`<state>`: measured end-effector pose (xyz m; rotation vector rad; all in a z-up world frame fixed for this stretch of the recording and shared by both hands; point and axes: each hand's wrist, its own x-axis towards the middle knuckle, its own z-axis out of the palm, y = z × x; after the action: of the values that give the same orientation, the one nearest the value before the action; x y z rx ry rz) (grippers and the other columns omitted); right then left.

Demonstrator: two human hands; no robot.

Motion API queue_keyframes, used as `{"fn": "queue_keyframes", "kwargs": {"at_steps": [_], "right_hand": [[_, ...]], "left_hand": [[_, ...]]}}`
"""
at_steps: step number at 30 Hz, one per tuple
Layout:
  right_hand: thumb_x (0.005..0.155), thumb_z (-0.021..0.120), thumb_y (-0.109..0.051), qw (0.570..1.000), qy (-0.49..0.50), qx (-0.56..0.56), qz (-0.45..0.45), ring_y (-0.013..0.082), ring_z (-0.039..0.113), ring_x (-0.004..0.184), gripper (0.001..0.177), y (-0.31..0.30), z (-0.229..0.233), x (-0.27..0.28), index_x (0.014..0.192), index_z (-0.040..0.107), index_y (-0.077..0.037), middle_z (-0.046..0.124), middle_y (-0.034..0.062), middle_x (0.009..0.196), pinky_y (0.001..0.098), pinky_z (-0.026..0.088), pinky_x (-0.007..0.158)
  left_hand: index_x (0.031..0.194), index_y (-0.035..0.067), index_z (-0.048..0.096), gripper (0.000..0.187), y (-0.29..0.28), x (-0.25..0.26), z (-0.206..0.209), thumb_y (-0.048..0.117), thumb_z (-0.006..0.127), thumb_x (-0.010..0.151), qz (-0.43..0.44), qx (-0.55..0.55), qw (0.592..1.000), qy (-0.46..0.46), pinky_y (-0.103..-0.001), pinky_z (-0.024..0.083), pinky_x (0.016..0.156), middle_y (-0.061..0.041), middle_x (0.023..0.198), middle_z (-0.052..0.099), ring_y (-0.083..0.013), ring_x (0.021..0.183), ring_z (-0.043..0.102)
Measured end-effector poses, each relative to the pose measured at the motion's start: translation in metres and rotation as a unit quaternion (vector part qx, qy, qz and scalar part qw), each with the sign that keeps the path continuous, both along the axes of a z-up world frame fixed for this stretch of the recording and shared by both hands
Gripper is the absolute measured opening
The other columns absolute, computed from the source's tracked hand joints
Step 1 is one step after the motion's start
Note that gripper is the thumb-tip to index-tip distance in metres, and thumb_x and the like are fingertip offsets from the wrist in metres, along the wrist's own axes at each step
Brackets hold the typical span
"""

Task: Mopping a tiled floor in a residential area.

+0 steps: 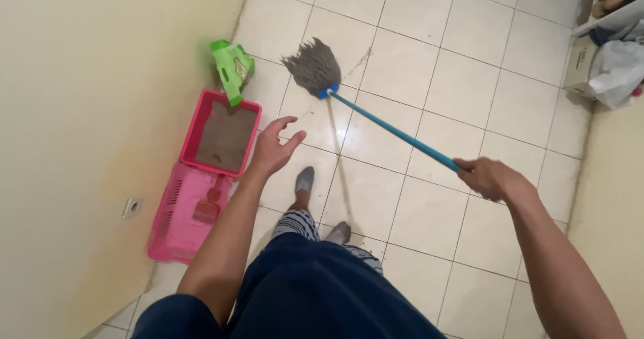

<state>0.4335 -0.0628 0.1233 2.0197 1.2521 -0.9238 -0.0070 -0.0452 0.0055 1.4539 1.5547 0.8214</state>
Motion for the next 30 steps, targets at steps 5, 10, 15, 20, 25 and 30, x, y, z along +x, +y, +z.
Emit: {"fn": "queue_keyframes", "kwargs": {"at_steps": [5,10,15,20,25,30], "right_hand": [[0.104,0.043,-0.032,1.0,-0.021,-0.007,-0.01,0.0156,0.046,0.053,0.048,-0.02,-0.001,-0.016,0.151,0.054,-0.038,0.056,0.0053,0.063,0.0337,0.047,0.054],[0.104,0.042,-0.027,1.0,-0.023,0.01,-0.008,0.0167,0.05,0.054,0.051,0.007,-0.015,-0.057,0.152,0.053,-0.036,0.061,0.007,0.065,0.0357,0.05,0.055],[0.103,0.041,-0.027,0.997,0.007,0.057,0.043,0.027,0.069,0.076,0.051,0.074,-0.083,-0.101,0.153,0.051,-0.033,0.074,0.0117,0.093,0.0444,0.059,0.071],[0.101,0.046,-0.025,0.982,0.059,0.146,0.109,0.0394,0.069,0.106,0.052,0.174,-0.193,-0.167,0.152,0.05,-0.021,0.071,0.0175,0.122,0.0519,0.056,0.09],[0.102,0.045,-0.024,0.981,0.095,0.162,0.057,0.038,0.067,0.11,0.052,0.212,-0.218,-0.224,0.154,0.045,-0.021,0.069,0.0165,0.125,0.0506,0.056,0.093],[0.101,0.047,-0.023,0.986,0.047,0.15,0.045,0.0351,0.067,0.113,0.053,0.194,-0.205,-0.195,0.154,0.046,-0.023,0.067,0.0149,0.128,0.0498,0.056,0.092]], "left_hand": [[0.128,0.012,0.069,0.049,-0.01,-0.01,0.008,0.038,0.079,0.087,-0.003,-0.011,1.0,0.027,-0.038,0.054,0.09,-0.011,0.129,0.07,-0.0247,0.119,0.065],[0.127,0.011,0.069,0.048,0.027,-0.036,-0.014,0.037,0.079,0.087,-0.019,0.0,1.0,0.008,-0.038,0.054,0.09,-0.01,0.128,0.07,-0.0247,0.118,0.065],[0.128,0.011,0.069,0.048,0.081,-0.064,-0.003,0.036,0.079,0.088,-0.031,0.021,0.999,-0.001,-0.038,0.054,0.092,-0.011,0.13,0.07,-0.0255,0.117,0.066],[0.128,0.01,0.068,0.048,0.119,-0.104,-0.008,0.034,0.08,0.088,-0.024,0.036,0.999,-0.008,-0.037,0.054,0.094,-0.011,0.13,0.07,-0.0242,0.117,0.067],[0.13,0.011,0.069,0.048,0.125,-0.139,-0.012,0.034,0.08,0.089,-0.01,0.028,0.999,0.022,-0.033,0.055,0.094,-0.008,0.118,0.074,-0.0192,0.108,0.07],[0.127,0.01,0.069,0.047,0.116,-0.149,-0.021,0.035,0.079,0.088,-0.016,0.038,0.999,0.016,-0.033,0.054,0.083,-0.008,0.116,0.074,-0.0172,0.108,0.07]]}}
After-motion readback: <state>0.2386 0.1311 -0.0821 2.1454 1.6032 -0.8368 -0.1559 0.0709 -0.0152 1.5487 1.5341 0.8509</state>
